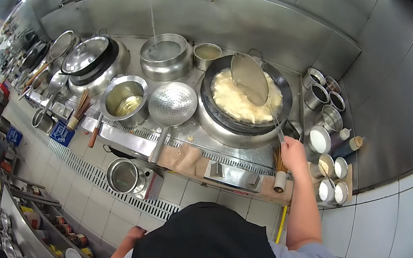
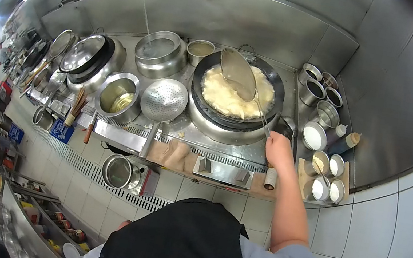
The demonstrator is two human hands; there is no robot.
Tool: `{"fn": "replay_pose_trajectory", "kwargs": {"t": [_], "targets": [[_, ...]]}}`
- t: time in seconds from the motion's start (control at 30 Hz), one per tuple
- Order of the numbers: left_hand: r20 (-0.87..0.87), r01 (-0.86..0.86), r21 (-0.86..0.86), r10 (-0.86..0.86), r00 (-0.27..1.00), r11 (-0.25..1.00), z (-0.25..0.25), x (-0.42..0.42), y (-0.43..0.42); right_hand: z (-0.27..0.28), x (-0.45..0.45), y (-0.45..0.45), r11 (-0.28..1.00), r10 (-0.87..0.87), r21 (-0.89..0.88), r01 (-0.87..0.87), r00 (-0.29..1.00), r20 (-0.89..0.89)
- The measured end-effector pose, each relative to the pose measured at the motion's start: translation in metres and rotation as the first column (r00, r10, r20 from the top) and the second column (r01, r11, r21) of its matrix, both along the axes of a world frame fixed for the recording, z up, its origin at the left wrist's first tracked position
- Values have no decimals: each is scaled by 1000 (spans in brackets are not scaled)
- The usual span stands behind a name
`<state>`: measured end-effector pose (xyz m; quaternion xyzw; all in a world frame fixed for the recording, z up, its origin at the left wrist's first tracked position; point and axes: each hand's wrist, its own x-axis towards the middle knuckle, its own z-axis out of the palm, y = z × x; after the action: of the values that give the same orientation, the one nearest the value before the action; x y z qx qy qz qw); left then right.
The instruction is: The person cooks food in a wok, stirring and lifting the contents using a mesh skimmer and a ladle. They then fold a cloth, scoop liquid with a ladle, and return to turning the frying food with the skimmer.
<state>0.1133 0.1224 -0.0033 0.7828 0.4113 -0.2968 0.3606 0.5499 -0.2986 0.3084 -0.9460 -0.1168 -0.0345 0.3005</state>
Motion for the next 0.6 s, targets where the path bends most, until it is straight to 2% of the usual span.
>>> {"fn": "replay_pose_trajectory", "kwargs": {"t": [0.03, 0.07, 0.1, 0.13, 0.17, 0.2, 0.3, 0.33, 0.43, 0.5, 0.57, 0.6], "targets": [[-3, 41, -5, -41, 999, 999, -9, -7, 2, -7, 1, 0, 998, -5, -58, 3, 999, -48], [-15, 74, -11, -74, 997, 997, -15, -13, 4, -33, 11, 0, 997, 75, -15, -74, 985, 156], [-27, 94, -16, -95, 995, 995, -20, -18, 4, -38, 14, 7, 997, 73, -15, -72, 985, 154], [-36, 108, -23, -108, 993, 994, -24, -23, 3, -38, 19, 21, 977, 5, 213, 24, 991, -134], [-40, 118, -28, -119, 992, 993, -28, -26, 3, -37, 21, 31, 902, 5, 395, 176, 909, -416], [-41, 125, -28, -126, 991, 992, -28, -26, 3, -35, 18, 34, 845, 62, 496, 202, 884, -464], [-26, 115, -30, -116, 993, 993, -27, -23, 4, -29, 9, 15, 807, 142, 549, 218, 832, -537], [-16, 114, -31, -114, 993, 993, -32, -22, 5, -20, 4, 10, 758, 156, 584, 291, 789, -595], [-4, 111, -33, -111, 994, 993, -34, -21, 4, -24, 15, 9, 711, 235, 648, 272, 777, -584], [2, 109, -27, -109, 994, 994, -29, -18, 3, -43, 30, 32, 727, 238, 639, 252, 781, -578], [8, 100, -13, -100, 995, 995, -25, -15, 5, -57, 37, 50, 623, 257, 673, 398, 708, -657], [17, 90, -3, -90, 996, 996, -21, -13, 5, -50, 32, 51, 547, 335, 717, 432, 672, -660]]}}
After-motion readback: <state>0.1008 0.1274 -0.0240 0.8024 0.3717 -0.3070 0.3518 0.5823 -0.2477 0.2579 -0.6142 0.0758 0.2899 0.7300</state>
